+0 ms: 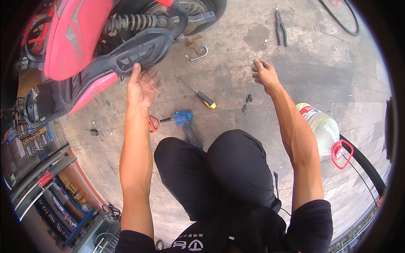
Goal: The person uses a cordless impact wrench and a screwdriver to remove fasteners from the rear wheel area of a pink scooter. They then remove the rear tire and place it on the floor.
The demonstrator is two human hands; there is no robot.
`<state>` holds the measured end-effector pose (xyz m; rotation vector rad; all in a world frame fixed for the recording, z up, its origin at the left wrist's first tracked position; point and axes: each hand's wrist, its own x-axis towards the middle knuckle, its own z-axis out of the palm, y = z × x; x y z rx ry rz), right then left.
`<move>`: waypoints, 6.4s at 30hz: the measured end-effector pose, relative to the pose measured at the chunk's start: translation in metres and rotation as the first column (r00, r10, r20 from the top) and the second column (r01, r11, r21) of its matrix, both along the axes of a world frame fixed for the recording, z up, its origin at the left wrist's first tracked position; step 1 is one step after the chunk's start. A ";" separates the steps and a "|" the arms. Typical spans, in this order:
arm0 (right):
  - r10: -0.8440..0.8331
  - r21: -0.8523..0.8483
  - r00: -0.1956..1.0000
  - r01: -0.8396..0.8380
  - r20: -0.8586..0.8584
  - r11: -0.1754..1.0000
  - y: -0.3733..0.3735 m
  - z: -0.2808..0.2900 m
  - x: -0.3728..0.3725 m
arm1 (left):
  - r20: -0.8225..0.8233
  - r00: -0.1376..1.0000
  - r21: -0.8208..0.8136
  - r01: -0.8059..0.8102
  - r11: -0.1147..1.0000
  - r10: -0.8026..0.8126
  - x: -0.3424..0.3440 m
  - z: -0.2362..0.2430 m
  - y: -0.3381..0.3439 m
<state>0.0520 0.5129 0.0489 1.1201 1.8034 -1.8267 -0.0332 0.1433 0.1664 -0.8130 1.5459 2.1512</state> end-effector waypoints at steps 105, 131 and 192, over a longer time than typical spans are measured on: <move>0.945 0.264 0.262 -0.942 0.194 0.207 0.346 0.152 -0.588 | 0.683 0.309 -0.417 -0.580 0.700 0.662 0.036 0.328 0.535; 0.913 0.385 -0.367 -0.828 0.179 -0.409 0.124 0.093 -0.566 | 0.452 0.233 -0.388 -0.818 0.425 0.861 -0.026 0.180 0.572; 0.827 0.692 -0.485 -0.701 -0.286 -0.172 -0.165 -0.039 -0.494 | -0.164 0.251 -0.611 -0.785 0.101 0.954 -0.080 -0.098 0.218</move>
